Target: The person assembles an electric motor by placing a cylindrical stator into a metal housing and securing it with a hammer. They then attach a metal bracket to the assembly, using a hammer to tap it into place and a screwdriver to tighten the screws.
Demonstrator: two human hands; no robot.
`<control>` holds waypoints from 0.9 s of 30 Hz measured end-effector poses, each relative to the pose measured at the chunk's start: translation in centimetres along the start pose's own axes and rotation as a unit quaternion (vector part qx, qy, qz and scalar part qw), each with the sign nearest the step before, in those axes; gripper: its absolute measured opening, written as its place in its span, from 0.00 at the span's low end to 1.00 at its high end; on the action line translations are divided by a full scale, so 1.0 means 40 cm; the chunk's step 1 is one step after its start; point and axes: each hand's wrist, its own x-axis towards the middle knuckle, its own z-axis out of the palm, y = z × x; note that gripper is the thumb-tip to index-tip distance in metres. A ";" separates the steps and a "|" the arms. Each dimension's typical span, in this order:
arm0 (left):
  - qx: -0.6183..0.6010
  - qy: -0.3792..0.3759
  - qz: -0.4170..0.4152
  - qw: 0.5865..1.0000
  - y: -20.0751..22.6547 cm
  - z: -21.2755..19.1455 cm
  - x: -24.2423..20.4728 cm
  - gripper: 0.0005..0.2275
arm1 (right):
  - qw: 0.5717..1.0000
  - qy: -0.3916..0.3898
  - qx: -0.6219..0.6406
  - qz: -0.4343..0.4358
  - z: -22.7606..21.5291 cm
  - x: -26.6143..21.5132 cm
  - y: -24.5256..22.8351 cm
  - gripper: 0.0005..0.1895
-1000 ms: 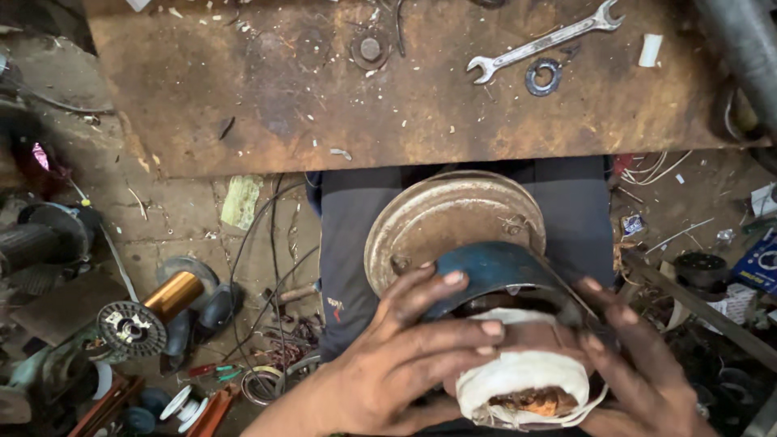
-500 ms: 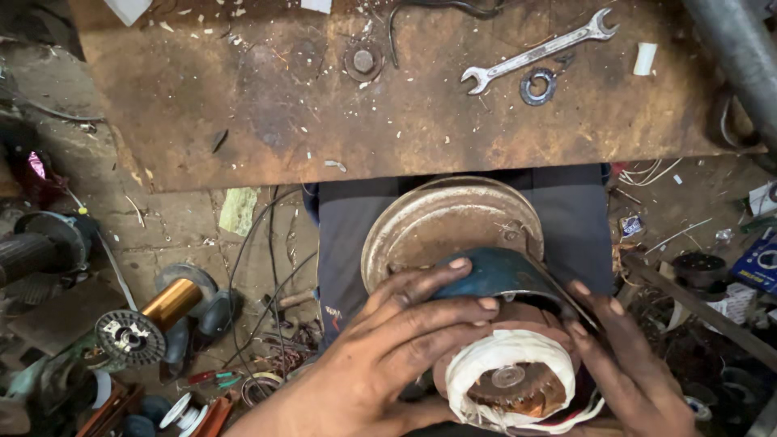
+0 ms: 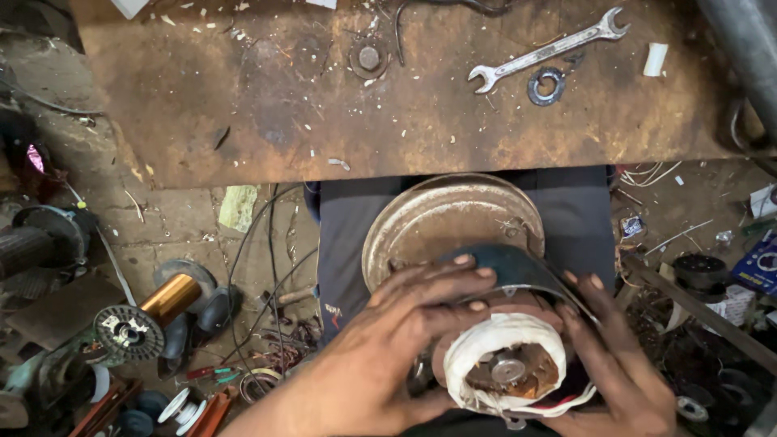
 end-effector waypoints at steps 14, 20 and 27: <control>-0.021 0.088 -0.132 0.987 -0.019 0.042 -0.053 0.36 | 0.891 -0.146 0.286 0.320 -0.090 0.028 0.127 0.40; 0.046 0.179 -0.093 0.978 -0.011 0.108 -0.045 0.28 | 0.926 -0.197 0.265 0.183 -0.041 0.075 0.139 0.41; 0.026 0.255 -0.042 0.966 -0.063 0.163 -0.031 0.25 | 0.842 -0.162 0.445 0.258 0.005 0.077 0.140 0.40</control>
